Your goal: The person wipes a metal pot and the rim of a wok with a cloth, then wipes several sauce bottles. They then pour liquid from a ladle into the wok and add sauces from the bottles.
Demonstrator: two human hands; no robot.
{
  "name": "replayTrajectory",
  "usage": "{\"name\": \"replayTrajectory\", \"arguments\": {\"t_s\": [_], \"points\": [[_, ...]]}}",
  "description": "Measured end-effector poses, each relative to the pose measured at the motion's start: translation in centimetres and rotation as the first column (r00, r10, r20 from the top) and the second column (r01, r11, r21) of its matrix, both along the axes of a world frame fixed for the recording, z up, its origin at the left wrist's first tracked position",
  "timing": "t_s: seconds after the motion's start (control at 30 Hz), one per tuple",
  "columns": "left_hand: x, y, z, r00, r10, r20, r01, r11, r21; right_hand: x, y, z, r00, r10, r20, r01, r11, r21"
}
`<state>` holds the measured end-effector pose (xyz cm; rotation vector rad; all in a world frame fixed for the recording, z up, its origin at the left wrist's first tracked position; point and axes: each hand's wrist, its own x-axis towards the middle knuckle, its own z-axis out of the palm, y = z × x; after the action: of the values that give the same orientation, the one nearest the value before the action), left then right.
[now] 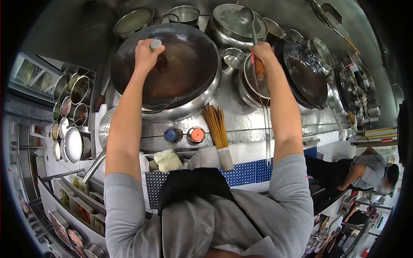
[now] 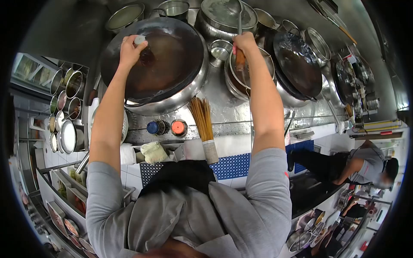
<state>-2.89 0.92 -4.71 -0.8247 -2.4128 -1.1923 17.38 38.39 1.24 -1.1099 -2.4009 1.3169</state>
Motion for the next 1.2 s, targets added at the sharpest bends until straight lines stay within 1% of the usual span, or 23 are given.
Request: {"name": "replayTrajectory", "arguments": {"t_s": [0.03, 0.07, 0.1, 0.13, 0.17, 0.23, 0.27, 0.3, 0.37, 0.47, 0.5, 0.57, 0.63, 0.7, 0.77, 0.8, 0.83, 0.9, 0.93, 1.0, 1.07, 1.13, 1.2], "points": [[-0.2, 0.1, 0.1, 1.000, -0.017, 0.010, 0.017, 1.000, 0.005, -0.9, 1.2, -0.2, 1.000, -0.003, -0.011, 0.001, 0.987, -0.158], [-0.3, 0.0, 0.1, 0.998, -0.039, 0.042, 0.038, 0.999, 0.011, -0.9, 2.8, -0.5, 0.997, 0.038, -0.072, -0.067, 0.883, -0.465], [-0.6, 0.2, -0.2, 0.997, -0.074, 0.030, 0.073, 0.997, 0.037, -1.0, 2.2, 0.0, 0.919, -0.227, -0.321, -0.140, 0.575, -0.806], [-1.2, 0.2, -0.6, 0.995, -0.100, 0.015, 0.099, 0.993, 0.059, -0.4, 1.5, 1.0, 0.882, -0.317, -0.348, -0.226, 0.363, -0.904], [-1.6, -0.2, -1.1, 0.993, -0.117, 0.002, 0.116, 0.990, 0.077, 0.2, 0.8, 2.0, 0.848, -0.405, -0.341, -0.317, 0.127, -0.940], [-1.2, 0.0, -1.8, 0.991, -0.109, 0.073, 0.095, 0.979, 0.180, 0.8, -0.5, 3.3, 0.822, -0.426, -0.378, -0.433, -0.036, -0.901], [-1.1, 0.3, -2.4, 0.989, -0.126, 0.083, 0.102, 0.964, 0.245, 1.5, -2.5, 5.1, 0.802, -0.444, -0.399, -0.441, 0.009, -0.897], [-0.5, 0.7, -2.6, 0.992, -0.097, 0.076, 0.074, 0.963, 0.260, 1.9, -4.1, 6.3, 0.782, -0.477, -0.400, -0.464, -0.019, -0.886], [0.4, 1.8, -2.8, 0.982, -0.093, 0.165, 0.033, 0.942, 0.333, 2.7, -7.4, 8.8, 0.756, -0.510, -0.409, -0.505, -0.059, -0.861], [0.0, 3.5, -2.8, 0.908, -0.244, 0.341, 0.025, 0.843, 0.537, 4.2, -12.8, 11.1, 0.769, -0.529, -0.359, -0.558, -0.283, -0.780], [0.1, 3.8, -2.4, 0.880, -0.270, 0.389, 0.006, 0.828, 0.561, 4.8, -14.7, 11.4, 0.776, -0.525, -0.350, -0.568, -0.340, -0.749], [0.2, 4.3, -1.1, 0.816, -0.327, 0.476, -0.032, 0.797, 0.603, 5.9, -18.2, 11.8, 0.773, -0.538, -0.336, -0.565, -0.345, -0.750], [-1.4, 5.5, -2.6, 0.854, -0.303, 0.422, 0.004, 0.816, 0.578, 7.1, -20.8, 11.3, 0.802, -0.497, -0.330, -0.557, -0.427, -0.712], [-2.1, 6.2, -2.9, 0.875, -0.295, 0.383, 0.031, 0.825, 0.564, 8.1, -22.2, 10.9, 0.854, -0.403, -0.330, -0.497, -0.442, -0.747], [-1.0, 5.5, -1.6, 0.878, -0.294, 0.378, 0.037, 0.829, 0.558, 8.9, -23.7, 10.9, 0.868, -0.361, -0.340, -0.455, -0.304, -0.837], [-1.6, 5.3, -2.5, 0.883, -0.272, 0.384, 0.049, 0.865, 0.500, 9.2, -24.3, 11.2, 0.892, -0.328, -0.309, -0.383, -0.188, -0.905], [-2.2, 5.1, -3.4, 0.904, -0.295, 0.310, 0.126, 0.876, 0.466, 9.6, -24.7, 11.0, 0.899, -0.292, -0.327, -0.366, -0.090, -0.926], [-3.0, 4.4, -4.9, 0.922, -0.350, 0.166, 0.270, 0.888, 0.373, 10.2, -25.8, 11.1, 0.910, -0.167, -0.379, -0.345, 0.202, -0.917], [-3.3, 4.3, -5.3, 0.784, -0.507, 0.358, 0.277, 0.802, 0.529, 10.2, -26.2, 11.1, 0.923, -0.087, -0.376, -0.324, 0.356, -0.877], [-4.0, 4.3, -5.4, 0.846, -0.388, 0.366, 0.260, 0.899, 0.352, 10.1, -26.8, 11.1, 0.941, 0.073, -0.332, -0.301, 0.632, -0.714], [-4.0, 4.3, -5.5, 0.895, -0.318, 0.314, 0.232, 0.931, 0.282, 10.5, -27.4, 11.0, 0.937, 0.133, -0.324, -0.315, 0.727, -0.611], [-2.3, 3.9, -4.3, 0.929, -0.292, 0.226, 0.209, 0.921, 0.328, 10.9, -27.3, 10.7, 0.938, 0.191, -0.290, -0.318, 0.807, -0.497], [-1.0, 2.7, -2.1, 0.918, -0.247, 0.312, 0.146, 0.938, 0.313, 10.6, -26.6, 9.5, 0.954, 0.213, -0.212, -0.282, 0.880, -0.383]]}}
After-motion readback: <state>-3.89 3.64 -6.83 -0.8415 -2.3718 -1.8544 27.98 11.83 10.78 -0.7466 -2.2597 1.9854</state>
